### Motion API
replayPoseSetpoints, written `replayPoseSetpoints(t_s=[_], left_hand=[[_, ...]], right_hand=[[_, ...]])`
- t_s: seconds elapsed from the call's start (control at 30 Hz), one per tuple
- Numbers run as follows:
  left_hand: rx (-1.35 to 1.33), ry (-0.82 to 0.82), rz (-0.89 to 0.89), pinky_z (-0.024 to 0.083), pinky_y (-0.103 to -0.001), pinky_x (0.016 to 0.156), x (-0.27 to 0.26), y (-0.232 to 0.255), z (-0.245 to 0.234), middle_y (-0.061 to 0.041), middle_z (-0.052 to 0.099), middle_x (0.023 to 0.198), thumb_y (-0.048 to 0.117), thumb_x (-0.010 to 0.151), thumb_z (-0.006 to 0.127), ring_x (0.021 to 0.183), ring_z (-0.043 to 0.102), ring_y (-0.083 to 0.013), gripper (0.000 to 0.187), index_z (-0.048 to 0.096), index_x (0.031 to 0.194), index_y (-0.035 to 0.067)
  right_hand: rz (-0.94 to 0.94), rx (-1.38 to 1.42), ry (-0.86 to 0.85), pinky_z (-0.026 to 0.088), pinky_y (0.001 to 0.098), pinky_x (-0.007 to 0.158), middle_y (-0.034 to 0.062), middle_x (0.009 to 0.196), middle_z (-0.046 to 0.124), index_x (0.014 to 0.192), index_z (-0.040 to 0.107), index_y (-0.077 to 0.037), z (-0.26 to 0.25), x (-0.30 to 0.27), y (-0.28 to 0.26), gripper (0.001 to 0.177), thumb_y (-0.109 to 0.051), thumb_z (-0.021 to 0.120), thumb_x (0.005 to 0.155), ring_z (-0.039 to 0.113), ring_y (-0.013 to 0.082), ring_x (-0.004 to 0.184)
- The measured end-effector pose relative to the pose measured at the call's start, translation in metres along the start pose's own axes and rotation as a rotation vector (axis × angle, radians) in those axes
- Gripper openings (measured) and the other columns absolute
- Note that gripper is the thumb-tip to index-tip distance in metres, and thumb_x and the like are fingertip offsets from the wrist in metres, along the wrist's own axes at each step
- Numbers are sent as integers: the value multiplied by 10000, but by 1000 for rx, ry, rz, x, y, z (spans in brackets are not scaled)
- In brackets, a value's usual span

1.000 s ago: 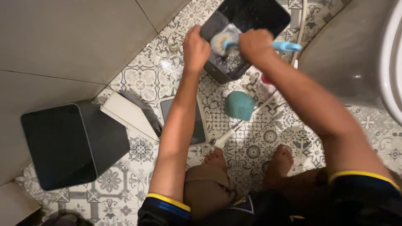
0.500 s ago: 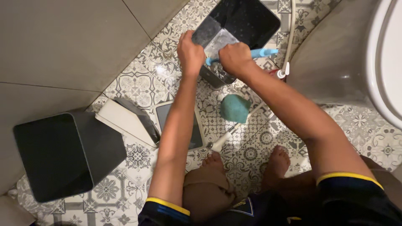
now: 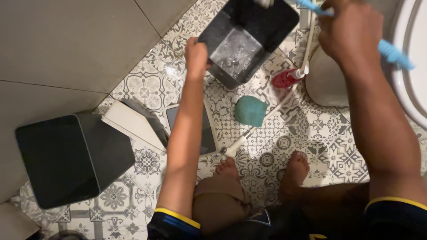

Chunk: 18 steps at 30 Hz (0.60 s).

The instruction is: The person removes a trash bag from a bin, ties it, and then scrubs the empty bin with a brush and soap in a bathroom.

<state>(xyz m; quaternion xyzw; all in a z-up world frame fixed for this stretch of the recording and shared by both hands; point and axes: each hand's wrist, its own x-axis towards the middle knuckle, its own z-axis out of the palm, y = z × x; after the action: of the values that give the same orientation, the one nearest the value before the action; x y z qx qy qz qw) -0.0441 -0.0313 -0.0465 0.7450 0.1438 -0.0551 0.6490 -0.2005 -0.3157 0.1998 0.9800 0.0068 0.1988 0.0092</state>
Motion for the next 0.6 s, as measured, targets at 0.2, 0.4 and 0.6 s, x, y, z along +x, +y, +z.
replayPoseSetpoints(t_s=[0.2,0.4,0.6], left_hand=[[-421,-98,-180,561,-480,467,13,-16,-46,-176,701,1001,80,751,479,760,701,-307,594,620,1325,20],[-522,73,-191,606,-504,475,21,-26,-97,-166,696,983,79,745,513,729,731,-305,518,555,1260,49],[-493,44,-271,617,-532,476,33,-66,-130,-303,630,960,123,841,476,560,647,-383,232,568,942,-65]], right_hand=[[243,266,176,515,478,662,208,867,706,1207,679,14,74,-6,19,309,72,610,912,674,383,752],[824,1127,-85,459,312,421,118,956,664,1331,544,-107,184,-15,-12,427,1,586,920,665,167,593],[654,633,-71,546,483,688,180,855,698,1242,630,-75,322,-87,-15,444,67,549,829,702,339,765]])
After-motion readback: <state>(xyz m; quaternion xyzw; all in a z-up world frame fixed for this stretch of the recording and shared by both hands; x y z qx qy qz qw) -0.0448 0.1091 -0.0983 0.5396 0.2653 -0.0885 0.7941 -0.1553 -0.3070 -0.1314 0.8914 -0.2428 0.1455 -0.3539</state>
